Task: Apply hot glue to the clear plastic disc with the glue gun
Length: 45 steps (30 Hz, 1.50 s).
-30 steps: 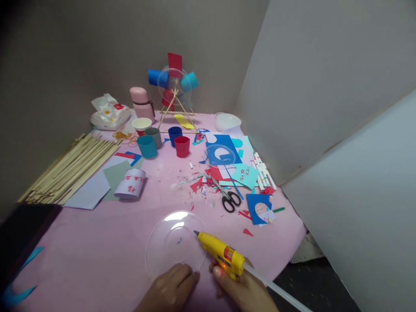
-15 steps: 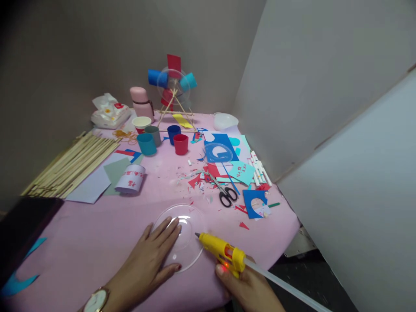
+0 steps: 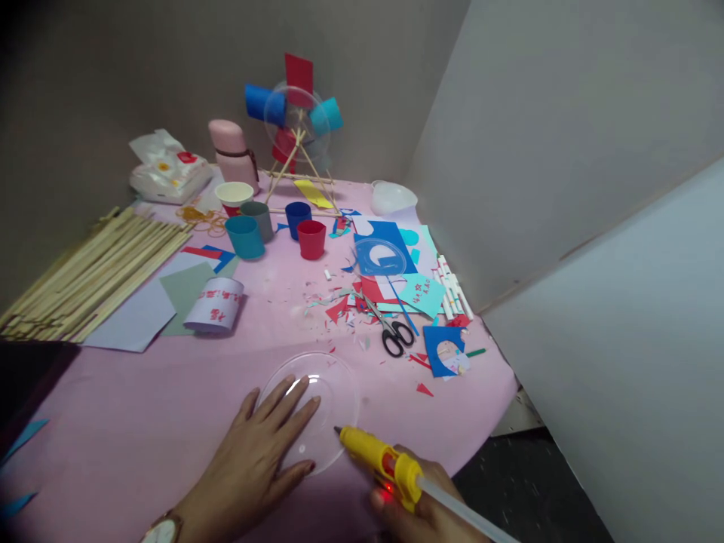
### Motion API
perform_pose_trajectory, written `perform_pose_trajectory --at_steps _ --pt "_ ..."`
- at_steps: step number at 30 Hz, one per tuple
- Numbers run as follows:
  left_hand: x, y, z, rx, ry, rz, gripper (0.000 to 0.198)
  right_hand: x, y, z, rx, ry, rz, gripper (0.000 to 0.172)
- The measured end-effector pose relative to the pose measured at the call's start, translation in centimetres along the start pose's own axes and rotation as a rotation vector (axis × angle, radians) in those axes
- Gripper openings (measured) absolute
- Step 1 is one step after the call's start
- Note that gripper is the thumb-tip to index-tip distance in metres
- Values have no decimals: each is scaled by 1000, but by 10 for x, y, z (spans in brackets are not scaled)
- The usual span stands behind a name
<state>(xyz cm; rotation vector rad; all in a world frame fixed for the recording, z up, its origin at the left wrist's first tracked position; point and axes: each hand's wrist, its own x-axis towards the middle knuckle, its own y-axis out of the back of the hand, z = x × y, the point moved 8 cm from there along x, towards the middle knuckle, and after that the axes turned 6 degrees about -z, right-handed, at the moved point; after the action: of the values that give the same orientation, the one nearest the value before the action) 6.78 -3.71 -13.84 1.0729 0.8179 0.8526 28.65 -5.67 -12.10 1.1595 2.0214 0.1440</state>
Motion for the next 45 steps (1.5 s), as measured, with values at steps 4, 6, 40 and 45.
perform_pose_trajectory --at_steps 4,6,40,45 --pt "1 -2 0 -32 7 -9 73 3 -4 -26 -40 61 -70 39" --pt "1 -3 -1 -49 17 -10 79 5 -4 -37 -58 105 -64 34" --pt "-19 4 -24 48 110 229 97 3 -1 -53 -4 128 9 22" --pt "-17 3 -23 29 116 229 96 5 -2 -52 -15 110 10 22"
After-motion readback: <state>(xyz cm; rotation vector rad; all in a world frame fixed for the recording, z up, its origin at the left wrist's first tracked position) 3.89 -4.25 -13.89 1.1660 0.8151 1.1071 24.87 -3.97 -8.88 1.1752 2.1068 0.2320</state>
